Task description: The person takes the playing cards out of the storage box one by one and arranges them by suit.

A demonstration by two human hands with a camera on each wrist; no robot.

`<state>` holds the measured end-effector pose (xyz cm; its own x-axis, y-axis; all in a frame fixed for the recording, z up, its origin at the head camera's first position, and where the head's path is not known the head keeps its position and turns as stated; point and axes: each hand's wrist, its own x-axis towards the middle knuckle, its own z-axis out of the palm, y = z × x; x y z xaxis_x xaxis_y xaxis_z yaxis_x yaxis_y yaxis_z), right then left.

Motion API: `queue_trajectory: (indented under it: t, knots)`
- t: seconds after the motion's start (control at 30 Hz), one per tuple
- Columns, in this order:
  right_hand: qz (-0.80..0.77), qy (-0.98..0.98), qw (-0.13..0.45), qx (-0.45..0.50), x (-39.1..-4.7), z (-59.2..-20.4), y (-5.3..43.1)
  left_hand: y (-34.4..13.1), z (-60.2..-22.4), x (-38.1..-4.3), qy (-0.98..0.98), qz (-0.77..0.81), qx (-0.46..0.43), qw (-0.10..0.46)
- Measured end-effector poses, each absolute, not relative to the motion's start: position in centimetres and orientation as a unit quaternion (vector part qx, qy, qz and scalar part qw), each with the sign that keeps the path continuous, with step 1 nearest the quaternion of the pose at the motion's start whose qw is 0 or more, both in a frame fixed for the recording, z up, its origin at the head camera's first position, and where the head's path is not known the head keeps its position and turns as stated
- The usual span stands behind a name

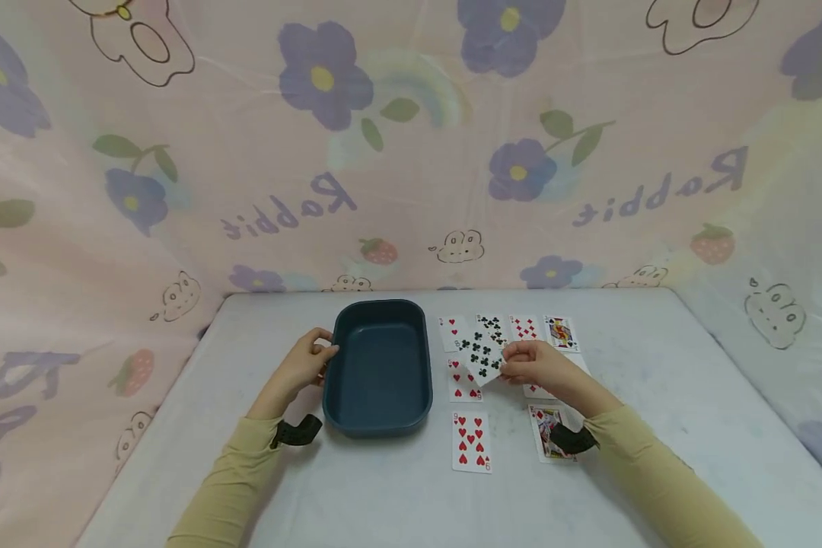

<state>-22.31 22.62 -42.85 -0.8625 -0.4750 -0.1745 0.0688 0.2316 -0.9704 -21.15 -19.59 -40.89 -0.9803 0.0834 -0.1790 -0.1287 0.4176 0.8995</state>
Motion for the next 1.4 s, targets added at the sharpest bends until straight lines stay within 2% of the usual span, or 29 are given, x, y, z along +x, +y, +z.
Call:
queue_trajectory:
  t: [0.13, 0.33, 0.77, 1.4]
  knots:
    - [-0.609, 0.743, 0.244, -0.135, -21.3, -43.8, 24.2, -19.4, -40.9, -21.2, 0.836, 0.54, -0.015, 0.095]
    - [-0.633, 0.726, 0.258, -0.071, -20.4, -44.3, 25.1, -19.5, -40.8, -21.2, 0.84, 0.535, -0.017, 0.094]
    - [-0.613, 0.759, 0.221, -0.008, -19.4, -44.4, 24.3, -19.5, -40.9, -21.1, 0.837, 0.538, -0.018, 0.095]
    - [-0.64, 0.735, 0.225, 0.009, -19.0, -44.2, 24.3, -19.5, -41.0, -21.1, 0.838, 0.536, -0.024, 0.095]
